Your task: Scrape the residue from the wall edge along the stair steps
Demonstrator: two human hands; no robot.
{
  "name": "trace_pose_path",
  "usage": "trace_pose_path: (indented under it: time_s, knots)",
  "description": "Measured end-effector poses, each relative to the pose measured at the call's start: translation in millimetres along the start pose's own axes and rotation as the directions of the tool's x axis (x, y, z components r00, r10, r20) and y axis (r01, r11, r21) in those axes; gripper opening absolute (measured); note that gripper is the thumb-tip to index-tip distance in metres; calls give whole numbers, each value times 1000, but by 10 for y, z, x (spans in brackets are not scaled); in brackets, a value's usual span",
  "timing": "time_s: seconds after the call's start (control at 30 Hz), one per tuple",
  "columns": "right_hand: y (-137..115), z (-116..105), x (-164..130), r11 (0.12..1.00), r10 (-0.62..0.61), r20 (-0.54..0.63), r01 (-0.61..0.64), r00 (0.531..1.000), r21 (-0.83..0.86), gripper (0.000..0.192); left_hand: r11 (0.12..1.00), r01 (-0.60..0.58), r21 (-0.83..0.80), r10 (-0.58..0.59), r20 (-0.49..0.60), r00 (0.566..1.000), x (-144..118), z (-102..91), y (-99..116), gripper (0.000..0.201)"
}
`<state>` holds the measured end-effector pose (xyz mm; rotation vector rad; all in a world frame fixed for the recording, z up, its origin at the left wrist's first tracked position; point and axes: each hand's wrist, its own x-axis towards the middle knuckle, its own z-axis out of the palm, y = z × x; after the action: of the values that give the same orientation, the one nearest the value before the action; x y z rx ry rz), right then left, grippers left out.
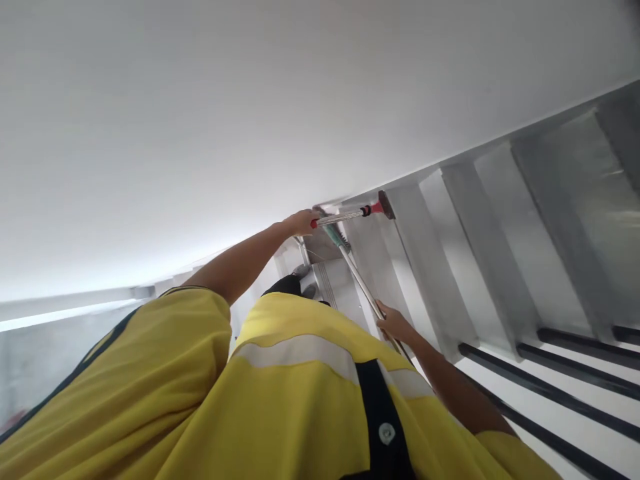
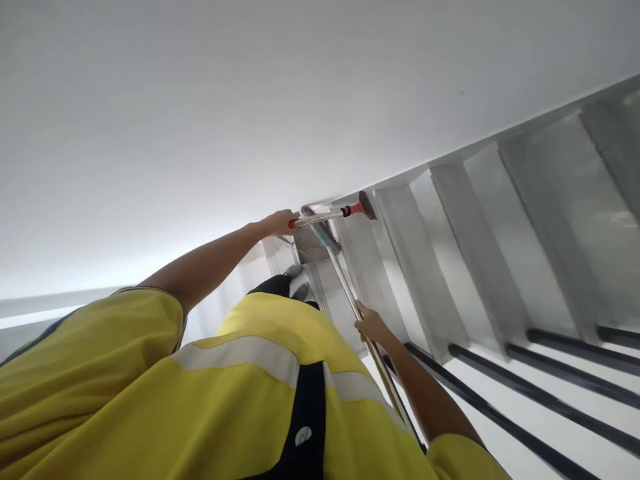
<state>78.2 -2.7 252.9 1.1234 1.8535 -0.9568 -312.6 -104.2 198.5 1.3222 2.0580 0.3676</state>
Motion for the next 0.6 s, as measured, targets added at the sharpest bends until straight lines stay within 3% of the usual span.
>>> trace_pose_path:
  time_s: [0.13, 0.27, 0.43, 0.6]
  knots:
    - [221, 193, -123, 998, 36, -124, -29, 992, 58, 72, 1000, 11, -26, -13, -65, 998, -384, 105, -128, 35]
    - [283, 308, -135, 996, 47, -177, -33, 983, 84, 72, 995, 85, -52, -91, -141, 986, -672, 36, -172, 34]
    - [308, 490, -224, 986, 14, -185, 17, 983, 163, 73, 949, 240, -205, -280, -190, 941, -1013, -72, -201, 26]
    - [202, 760, -281, 929, -11, -101, 48, 995, 368, 73, 892, 363, -270, -416, -174, 893, -1420, -131, -160, 29]
